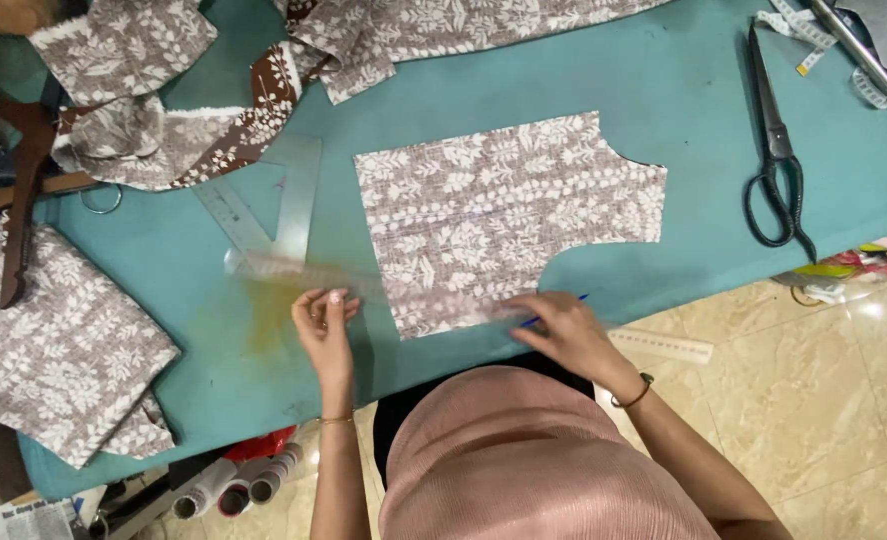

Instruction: The person marks a piece of patterned fabric on a teal table using a ruler and a blue pen. They measure and draw lines on the fabric, then flip it over to mark the other side. Finally, they place a larger piece of brown floral fabric on the table.

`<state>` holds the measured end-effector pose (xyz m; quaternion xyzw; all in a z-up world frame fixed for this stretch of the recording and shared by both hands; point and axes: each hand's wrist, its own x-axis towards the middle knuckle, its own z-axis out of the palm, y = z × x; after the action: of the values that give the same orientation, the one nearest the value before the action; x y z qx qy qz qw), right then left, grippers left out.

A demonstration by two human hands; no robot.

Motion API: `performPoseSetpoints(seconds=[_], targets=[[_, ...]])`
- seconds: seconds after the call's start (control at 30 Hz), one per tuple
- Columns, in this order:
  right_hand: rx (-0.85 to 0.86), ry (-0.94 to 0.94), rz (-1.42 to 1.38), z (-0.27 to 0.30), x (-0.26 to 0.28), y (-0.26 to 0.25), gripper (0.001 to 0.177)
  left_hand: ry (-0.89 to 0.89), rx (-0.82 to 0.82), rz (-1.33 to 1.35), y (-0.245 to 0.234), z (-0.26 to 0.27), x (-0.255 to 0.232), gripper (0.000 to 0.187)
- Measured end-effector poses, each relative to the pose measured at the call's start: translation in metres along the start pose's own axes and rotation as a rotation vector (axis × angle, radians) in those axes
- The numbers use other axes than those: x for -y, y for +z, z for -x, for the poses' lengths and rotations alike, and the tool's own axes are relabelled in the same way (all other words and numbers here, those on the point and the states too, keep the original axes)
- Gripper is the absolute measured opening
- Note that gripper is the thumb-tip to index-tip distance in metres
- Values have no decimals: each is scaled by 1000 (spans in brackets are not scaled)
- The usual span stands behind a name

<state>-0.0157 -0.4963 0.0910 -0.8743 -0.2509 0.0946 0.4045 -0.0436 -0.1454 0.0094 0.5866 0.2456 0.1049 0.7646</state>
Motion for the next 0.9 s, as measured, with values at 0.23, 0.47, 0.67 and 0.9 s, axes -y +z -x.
performPoseSetpoints(seconds=[0.23, 0.47, 0.67, 0.9], targets=[[-355, 202, 237, 21, -98, -83, 39, 543, 64, -935, 85, 56, -38, 46], [-682, 355, 357, 46, -263, -191, 34, 825, 477, -1188, 134, 81, 1, 36], [-657, 334, 494, 56, -363, -250, 33, 839, 510, -1263, 153, 77, 11, 27], [-569, 252, 538, 47, -397, -263, 38, 794, 388, -1215, 171, 77, -1, 12]])
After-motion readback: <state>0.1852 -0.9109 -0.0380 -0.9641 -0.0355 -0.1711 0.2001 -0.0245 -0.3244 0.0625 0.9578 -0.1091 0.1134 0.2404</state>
